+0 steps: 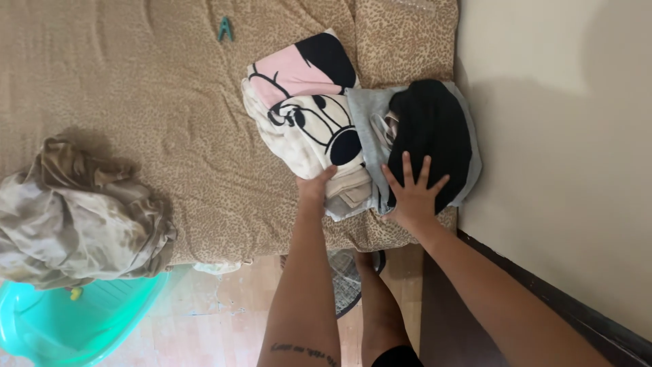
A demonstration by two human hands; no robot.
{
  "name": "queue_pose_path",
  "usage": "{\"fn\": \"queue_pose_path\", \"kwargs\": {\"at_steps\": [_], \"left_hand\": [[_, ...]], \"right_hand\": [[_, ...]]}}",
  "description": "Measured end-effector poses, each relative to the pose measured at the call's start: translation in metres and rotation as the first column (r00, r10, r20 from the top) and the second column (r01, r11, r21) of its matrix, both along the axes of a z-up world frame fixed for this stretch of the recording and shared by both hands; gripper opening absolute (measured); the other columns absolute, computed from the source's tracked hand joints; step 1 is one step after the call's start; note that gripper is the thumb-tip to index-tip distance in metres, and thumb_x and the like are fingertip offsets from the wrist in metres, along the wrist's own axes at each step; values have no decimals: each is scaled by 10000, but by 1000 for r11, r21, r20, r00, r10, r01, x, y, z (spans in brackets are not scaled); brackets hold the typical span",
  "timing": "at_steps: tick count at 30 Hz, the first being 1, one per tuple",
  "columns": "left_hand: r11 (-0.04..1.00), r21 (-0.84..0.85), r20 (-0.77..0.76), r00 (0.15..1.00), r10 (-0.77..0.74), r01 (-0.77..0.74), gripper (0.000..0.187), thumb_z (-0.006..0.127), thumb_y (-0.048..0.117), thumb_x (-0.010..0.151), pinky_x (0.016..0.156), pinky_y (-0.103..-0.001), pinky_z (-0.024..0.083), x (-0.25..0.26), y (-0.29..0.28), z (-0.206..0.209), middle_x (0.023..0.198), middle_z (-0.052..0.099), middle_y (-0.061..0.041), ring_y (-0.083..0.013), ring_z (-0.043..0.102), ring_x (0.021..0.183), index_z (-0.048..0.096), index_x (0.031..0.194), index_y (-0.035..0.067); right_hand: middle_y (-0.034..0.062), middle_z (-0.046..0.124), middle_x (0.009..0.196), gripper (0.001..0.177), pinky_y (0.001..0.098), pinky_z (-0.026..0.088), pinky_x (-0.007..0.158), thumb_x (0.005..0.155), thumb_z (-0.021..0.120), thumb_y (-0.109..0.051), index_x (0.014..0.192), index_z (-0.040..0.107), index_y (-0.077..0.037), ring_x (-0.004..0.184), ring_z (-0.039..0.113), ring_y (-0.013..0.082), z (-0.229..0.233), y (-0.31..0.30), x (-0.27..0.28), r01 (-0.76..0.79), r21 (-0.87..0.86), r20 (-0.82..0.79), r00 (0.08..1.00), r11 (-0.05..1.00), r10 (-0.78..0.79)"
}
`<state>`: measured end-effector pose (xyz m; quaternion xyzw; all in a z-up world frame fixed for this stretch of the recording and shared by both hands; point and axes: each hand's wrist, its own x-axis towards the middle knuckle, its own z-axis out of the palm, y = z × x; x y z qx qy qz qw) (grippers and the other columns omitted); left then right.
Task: The person gathers various pieces of clothing from around the room and hangs them on a drying rack.
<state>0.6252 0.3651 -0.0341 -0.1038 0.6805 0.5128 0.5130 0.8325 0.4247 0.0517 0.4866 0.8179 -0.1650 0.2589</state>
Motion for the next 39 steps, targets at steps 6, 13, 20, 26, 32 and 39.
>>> {"fn": "queue_pose_path", "kwargs": {"at_steps": [6, 13, 20, 26, 32, 39], "left_hand": [[1000, 7, -55, 998, -26, 26, 919, 879, 88, 655, 975, -425, 530, 4, -2, 7, 1332, 646, -173, -313, 648, 1165, 436, 1458, 30], [995, 99, -33, 999, -14, 17, 892, 845, 28, 674, 984, -407, 527, 23, 2, 31, 1339, 638, -147, -303, 639, 1180, 428, 1463, 42], [933, 357, 28, 998, -48, 35, 802, 826, -7, 708, 967, -417, 540, 80, 53, 81, 1293, 658, -182, -319, 664, 1130, 470, 1426, -12], [900, 410, 261, 926, -272, 149, 805, 807, 47, 742, 987, -467, 558, 117, 67, 163, 1281, 645, -189, -345, 655, 1145, 396, 1434, 34], [950, 171, 297, 906, -303, 262, 823, 780, 90, 766, 1046, -507, 507, 151, 13, 80, 1355, 599, -192, -369, 582, 1261, 358, 1472, 52], [588, -604, -126, 664, -737, 538, 914, 776, 171, 854, 1108, -508, 404, 154, -26, 22, 1449, 403, -310, -458, 436, 1332, 213, 1569, 83]], "right_hand": [[119, 392, 1563, 652, 668, 514, 877, 881, 650, -47, 1444, 529, -352, 1396, 372, 555, -64, 32, 35, -80, 188, -137, 985, 979, 107], [132, 705, 1163, 475, 428, 554, 849, 791, 810, -145, 1246, 693, -217, 970, 698, 355, 67, 157, 42, 174, 157, -561, 826, 972, -57], [187, 716, 1197, 395, 443, 556, 909, 926, 828, -161, 1293, 688, -118, 1075, 694, 395, 203, 217, 57, 126, 449, -719, 639, 884, 274], [175, 706, 1274, 415, 451, 555, 928, 903, 820, -144, 1291, 675, -118, 1107, 688, 397, 271, 191, 52, 138, 545, -683, 645, 827, 343], [173, 632, 1333, 485, 505, 547, 845, 846, 718, -111, 1302, 687, -272, 1032, 671, 423, 208, 127, 61, 160, 469, -519, 846, 868, 125], [127, 687, 1247, 483, 435, 536, 928, 768, 762, -84, 1238, 677, -159, 1097, 669, 368, 157, 127, 92, 158, 191, -705, 709, 969, 24]]}}
